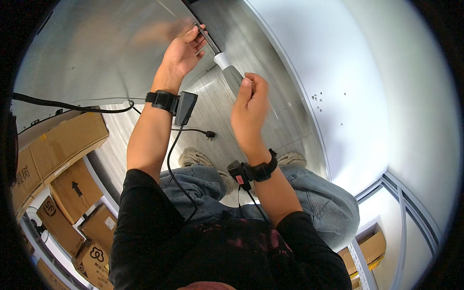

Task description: The person uses a screwdriver to tighten screws on the back panel of a white electronic device. They repeatedly insert screws and turn the screwdriver to secure the panel in place.

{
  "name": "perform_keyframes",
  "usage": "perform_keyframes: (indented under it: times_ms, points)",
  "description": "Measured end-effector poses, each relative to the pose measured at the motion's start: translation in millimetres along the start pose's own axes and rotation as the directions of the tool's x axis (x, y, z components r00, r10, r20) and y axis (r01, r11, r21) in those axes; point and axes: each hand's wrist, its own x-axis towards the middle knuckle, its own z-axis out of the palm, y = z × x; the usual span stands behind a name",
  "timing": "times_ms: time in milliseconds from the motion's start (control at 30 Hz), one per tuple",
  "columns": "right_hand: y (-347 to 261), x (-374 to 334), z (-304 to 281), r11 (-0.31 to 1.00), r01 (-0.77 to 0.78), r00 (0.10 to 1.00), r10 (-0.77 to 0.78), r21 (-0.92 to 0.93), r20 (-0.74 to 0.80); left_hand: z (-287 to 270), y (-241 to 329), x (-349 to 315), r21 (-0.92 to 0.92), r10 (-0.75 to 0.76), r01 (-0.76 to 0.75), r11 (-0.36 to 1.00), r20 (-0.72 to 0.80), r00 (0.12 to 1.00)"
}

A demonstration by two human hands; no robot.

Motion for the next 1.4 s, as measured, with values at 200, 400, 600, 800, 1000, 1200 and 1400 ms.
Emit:
perform_keyframes:
  times_ms: [200,400,600,800,1000,1200,1400]
  points:
    - [10,-4,9,0.954,0.293,0.947,-0.299,-0.066,-0.118,3,1,0,0.002,-0.013,0.013,1.0,-0.015,1.0]
    - [9,-8,7,0.999,0.023,1.0,-0.023,0.04,-0.004,2,1,1,-0.002,-0.021,0.021,1.0,-0.002,1.0]
    - [10,-14,23,0.9,0.419,0.875,-0.435,-0.12,-0.214,2,1,1,-0.008,-0.036,0.036,0.999,-0.001,0.999]
    - [4,-12,6,0.992,-0.114,0.991,0.117,0.049,-0.062,5,2,-4,0.006,-0.025,0.025,1.0,-0.005,1.0]
    - [21,-10,15,0.986,0.162,0.973,-0.154,0.037,-0.174,5,1,-2,0.037,-0.018,0.019,0.999,-0.011,1.0]
    - [19,-9,-1,0.995,-0.103,0.993,0.103,-0.014,0.055,2,1,0,0.032,-0.022,0.022,0.999,-0.003,1.0]
    - [-13,-20,13,0.991,-0.121,0.992,0.122,0.063,-0.013,3,1,-1,0.014,-0.038,0.039,0.999,-0.018,0.999]
